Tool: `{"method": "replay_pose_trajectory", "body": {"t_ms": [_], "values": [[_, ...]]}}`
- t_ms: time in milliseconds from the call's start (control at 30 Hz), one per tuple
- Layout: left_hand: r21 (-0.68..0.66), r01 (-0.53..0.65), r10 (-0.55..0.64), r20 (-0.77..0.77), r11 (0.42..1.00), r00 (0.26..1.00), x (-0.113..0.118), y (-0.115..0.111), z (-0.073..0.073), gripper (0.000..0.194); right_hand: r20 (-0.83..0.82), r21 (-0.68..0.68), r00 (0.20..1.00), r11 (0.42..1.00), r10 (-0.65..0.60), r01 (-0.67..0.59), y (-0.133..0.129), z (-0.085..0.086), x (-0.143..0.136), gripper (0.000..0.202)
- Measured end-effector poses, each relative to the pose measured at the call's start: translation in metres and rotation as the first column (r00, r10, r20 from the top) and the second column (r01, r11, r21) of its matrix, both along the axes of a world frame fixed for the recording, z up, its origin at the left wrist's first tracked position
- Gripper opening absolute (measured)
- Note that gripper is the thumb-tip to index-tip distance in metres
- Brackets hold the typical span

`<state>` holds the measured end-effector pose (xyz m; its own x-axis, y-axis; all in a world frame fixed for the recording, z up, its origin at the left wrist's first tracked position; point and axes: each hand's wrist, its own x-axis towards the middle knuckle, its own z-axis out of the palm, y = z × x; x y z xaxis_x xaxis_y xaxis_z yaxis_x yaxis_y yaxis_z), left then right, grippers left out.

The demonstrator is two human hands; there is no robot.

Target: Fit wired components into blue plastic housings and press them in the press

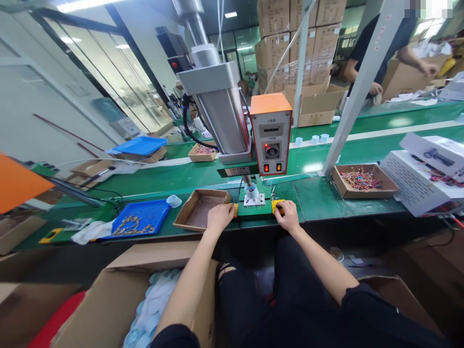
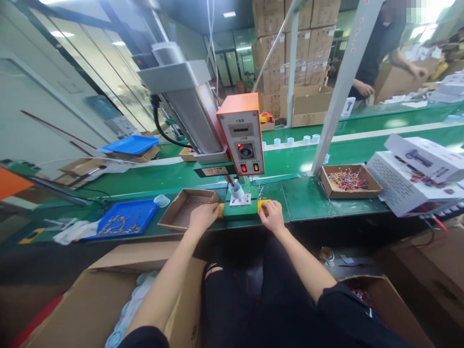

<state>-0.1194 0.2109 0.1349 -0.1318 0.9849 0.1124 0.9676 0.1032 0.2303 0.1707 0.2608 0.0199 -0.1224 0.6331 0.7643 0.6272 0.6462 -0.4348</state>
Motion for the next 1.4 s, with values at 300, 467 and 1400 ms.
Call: {"method": "replay_pose_trajectory", "body": {"t_ms": [300,467,1400], "values": [[0.229,0.047,-0.139,0.406,0.972,0.903,0.004,0.027,0.019,0.033,0.005,-0.016,1.000,1.000,0.010,-0.010,0.001,-0.006,0.003,0.010],[0.270,0.126,-0.245,0.469,0.955,0.849,0.007,0.051,0.039,0.027,0.004,-0.018,1.000,0.999,0.029,-0.029,0.003,-0.006,0.004,0.009],[0.025,0.153,-0.155,0.244,0.988,0.957,0.047,0.094,0.060,0.015,0.034,-0.012,0.999,1.000,-0.001,0.001,0.006,-0.008,0.005,0.011]]}}
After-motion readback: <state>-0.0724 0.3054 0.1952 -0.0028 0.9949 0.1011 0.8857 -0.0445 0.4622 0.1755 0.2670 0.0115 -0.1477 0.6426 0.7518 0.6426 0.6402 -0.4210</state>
